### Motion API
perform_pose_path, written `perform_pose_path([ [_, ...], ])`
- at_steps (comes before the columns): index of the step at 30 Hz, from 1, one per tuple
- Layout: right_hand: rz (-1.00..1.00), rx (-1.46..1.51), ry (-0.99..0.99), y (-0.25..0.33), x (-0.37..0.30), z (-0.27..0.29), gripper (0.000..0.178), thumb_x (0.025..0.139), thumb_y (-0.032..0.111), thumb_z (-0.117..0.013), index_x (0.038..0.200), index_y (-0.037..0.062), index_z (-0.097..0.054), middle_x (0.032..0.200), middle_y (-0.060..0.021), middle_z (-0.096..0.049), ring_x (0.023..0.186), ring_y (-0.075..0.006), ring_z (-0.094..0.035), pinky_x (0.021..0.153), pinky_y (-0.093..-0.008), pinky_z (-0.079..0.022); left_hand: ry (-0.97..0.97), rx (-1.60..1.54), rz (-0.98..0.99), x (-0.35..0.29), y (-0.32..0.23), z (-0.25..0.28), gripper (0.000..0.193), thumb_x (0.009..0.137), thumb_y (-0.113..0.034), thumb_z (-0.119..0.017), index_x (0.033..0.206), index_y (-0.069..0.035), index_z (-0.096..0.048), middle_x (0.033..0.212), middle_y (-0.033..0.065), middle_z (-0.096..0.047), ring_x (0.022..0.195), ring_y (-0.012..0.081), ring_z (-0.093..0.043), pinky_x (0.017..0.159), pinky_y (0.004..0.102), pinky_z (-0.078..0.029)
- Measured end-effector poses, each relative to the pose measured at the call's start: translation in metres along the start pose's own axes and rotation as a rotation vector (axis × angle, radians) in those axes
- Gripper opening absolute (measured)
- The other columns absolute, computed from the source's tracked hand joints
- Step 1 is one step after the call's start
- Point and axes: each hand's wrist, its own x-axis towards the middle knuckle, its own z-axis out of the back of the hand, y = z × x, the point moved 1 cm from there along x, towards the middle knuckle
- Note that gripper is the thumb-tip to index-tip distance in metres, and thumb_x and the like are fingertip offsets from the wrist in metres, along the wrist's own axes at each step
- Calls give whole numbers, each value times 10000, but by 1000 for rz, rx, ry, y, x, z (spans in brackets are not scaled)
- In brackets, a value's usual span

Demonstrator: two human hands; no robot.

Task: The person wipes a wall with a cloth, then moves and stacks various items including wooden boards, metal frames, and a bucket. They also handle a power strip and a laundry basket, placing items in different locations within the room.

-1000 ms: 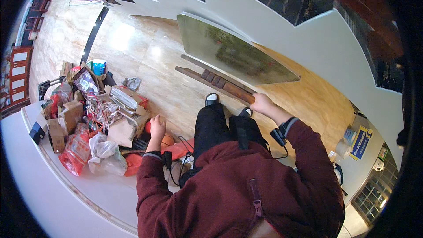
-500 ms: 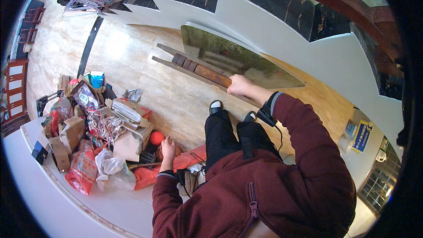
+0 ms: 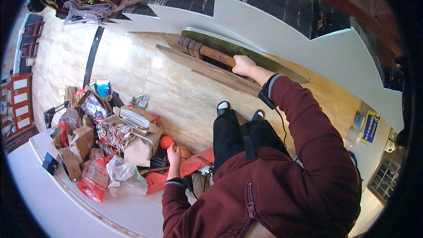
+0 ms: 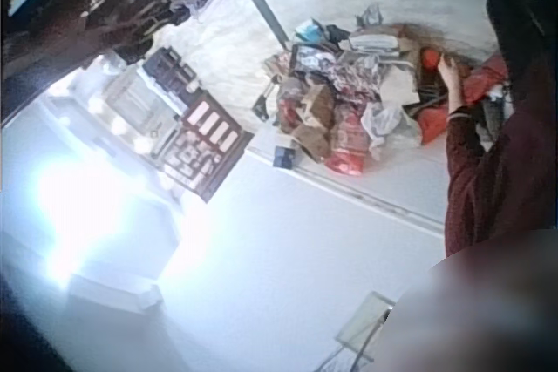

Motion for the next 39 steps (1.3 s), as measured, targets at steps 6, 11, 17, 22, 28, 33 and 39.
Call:
perform_pose_path([
  [6,1,-39,-34,-2,-4,12,242,678,110,-525,887,-3,-480,865,-187,-564,832,-329,-547,680,-414,-449,-13,-33,-102,25,-31,6,383,744,-147,-522,1100,-20,-465,1007,177,-492,944,309,-462,838,358,-371],
  [11,49,-134,-218,-9,-5,13,225,724,103,-518,917,5,-457,877,-167,-555,844,-318,-547,688,-417,-459,2,-96,-134,36,-39,9,383,745,-149,-528,1101,-25,-467,974,168,-497,916,289,-475,817,349,-385],
  [17,109,-196,-350,-21,2,8,187,743,72,-458,917,5,-452,871,-164,-546,846,-305,-544,693,-410,-460,-10,58,-235,46,-66,20,389,744,-146,-535,1107,-27,-461,950,172,-495,858,278,-499,767,343,-413],
  [22,111,-231,-415,-26,-13,7,168,749,63,-442,910,16,-454,899,-151,-526,902,-283,-513,718,-386,-448,31,15,-364,72,-137,32,402,742,-114,-537,1126,-49,-440,978,169,-481,842,270,-507,739,340,-426],
  [28,40,-178,-426,-46,-34,12,227,717,62,-479,938,22,-446,920,-145,-507,922,-282,-489,758,-374,-421,104,-122,-510,94,-221,30,399,750,-91,-525,1134,-47,-427,1026,169,-455,834,270,-500,730,349,-426],
  [33,141,-189,-808,-62,-69,14,200,746,96,-422,928,28,-467,899,-147,-494,890,-287,-477,764,-389,-404,136,-86,-671,95,-262,26,388,758,-73,-519,1135,-52,-429,1049,165,-446,872,255,-492,750,338,-426],
  [39,-50,177,-848,-136,-198,-20,351,672,120,-543,1002,30,-461,988,-162,-484,953,-315,-452,798,-391,-396,280,38,-735,92,-301,20,340,777,-48,-487,1116,-51,-472,1052,129,-453,853,192,-513,725,265,-443],
])
